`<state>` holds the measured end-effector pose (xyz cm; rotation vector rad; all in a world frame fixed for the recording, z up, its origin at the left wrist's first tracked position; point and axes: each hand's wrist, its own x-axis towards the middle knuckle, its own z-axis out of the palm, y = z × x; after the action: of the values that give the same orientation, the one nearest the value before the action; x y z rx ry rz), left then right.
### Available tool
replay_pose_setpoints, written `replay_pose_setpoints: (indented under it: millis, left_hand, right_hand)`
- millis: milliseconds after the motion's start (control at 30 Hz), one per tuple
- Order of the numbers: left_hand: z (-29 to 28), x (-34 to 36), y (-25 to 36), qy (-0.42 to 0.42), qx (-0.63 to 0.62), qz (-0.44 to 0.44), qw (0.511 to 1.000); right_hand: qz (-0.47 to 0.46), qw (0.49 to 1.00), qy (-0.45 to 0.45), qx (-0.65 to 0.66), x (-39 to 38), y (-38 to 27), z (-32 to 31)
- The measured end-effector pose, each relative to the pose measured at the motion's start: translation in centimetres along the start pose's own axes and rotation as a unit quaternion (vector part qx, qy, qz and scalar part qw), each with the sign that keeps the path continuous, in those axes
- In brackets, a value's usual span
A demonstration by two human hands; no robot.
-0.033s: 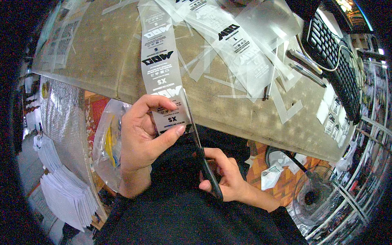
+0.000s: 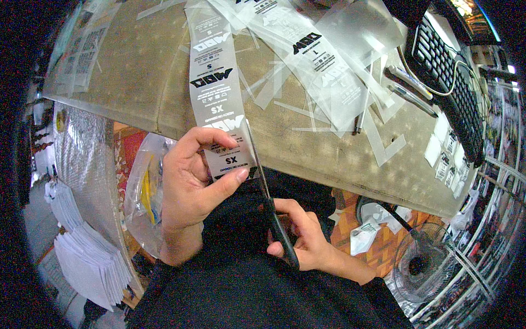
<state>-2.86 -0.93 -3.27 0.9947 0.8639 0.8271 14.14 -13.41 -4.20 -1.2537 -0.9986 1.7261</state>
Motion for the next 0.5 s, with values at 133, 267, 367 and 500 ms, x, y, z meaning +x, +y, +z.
replay_pose_setpoints:
  millis: [133,267,367,500]
  left_hand:
    - [0.03,0.00,-0.11,0.000,0.001,0.005,1.000]
    - [0.02,0.08,0.01,-0.005,0.001,0.004,1.000]
    - [0.08,0.13,0.01,-0.005,-0.002,0.000,1.000]
    - [0.19,0.16,-0.07,0.000,-0.002,-0.004,1.000]
  right_hand:
    - [-0.011,1.000,-0.002,-0.011,-0.07,0.16,-0.21]
    - [-0.017,1.000,0.008,-0.018,-0.10,0.18,-0.13]
    - [-0.009,0.999,0.004,-0.040,-0.14,0.02,-0.30]
    - [0.007,0.999,0.004,-0.052,-0.17,-0.27,-0.13]
